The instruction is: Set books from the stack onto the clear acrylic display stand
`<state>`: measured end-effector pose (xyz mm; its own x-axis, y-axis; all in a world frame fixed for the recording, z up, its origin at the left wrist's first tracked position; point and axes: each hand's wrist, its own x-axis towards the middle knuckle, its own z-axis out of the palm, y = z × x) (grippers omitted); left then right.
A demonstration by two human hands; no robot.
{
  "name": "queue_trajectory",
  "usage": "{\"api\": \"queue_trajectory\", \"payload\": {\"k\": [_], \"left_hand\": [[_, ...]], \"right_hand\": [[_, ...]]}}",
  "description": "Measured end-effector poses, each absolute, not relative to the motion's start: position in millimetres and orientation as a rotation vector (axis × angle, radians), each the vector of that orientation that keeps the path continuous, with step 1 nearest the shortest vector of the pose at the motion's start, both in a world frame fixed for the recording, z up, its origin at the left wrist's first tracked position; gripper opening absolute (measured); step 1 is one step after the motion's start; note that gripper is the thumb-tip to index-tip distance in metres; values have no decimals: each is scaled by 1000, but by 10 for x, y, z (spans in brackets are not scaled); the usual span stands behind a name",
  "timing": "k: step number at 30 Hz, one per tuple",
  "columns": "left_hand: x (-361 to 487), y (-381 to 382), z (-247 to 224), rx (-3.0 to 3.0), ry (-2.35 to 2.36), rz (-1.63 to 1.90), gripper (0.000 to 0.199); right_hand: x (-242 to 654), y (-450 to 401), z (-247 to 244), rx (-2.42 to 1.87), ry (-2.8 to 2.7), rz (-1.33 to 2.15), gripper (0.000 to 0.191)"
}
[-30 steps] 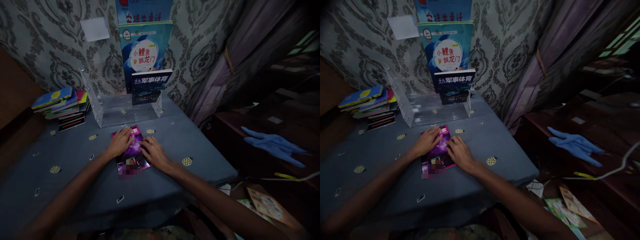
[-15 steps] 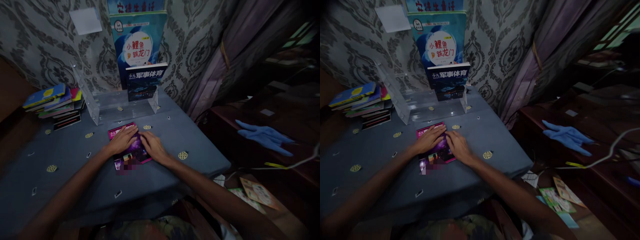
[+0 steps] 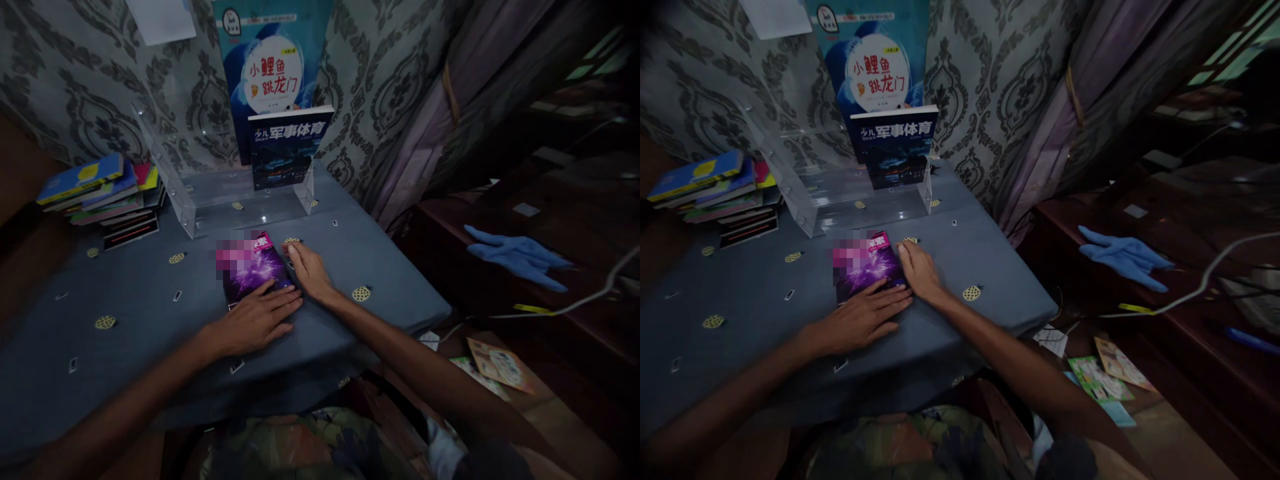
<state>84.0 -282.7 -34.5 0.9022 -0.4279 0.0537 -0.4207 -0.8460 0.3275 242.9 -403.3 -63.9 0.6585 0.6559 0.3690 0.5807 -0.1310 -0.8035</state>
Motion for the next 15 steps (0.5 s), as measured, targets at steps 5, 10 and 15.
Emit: {"api": "queue_trajectory", "payload": {"k": [5, 10, 15], "left_hand": [[789, -2720, -338, 2745, -559, -84, 50], [857, -2110, -368, 2839, -224, 1, 54], [761, -1637, -441, 2874, 94, 83, 61]], "right_hand": [[2386, -4037, -617, -1797, -1108, 95, 48], [2375, -4043, -621, -1850, -1218, 76, 44], [2373, -4040, -618, -1891, -1261, 68, 39]]}}
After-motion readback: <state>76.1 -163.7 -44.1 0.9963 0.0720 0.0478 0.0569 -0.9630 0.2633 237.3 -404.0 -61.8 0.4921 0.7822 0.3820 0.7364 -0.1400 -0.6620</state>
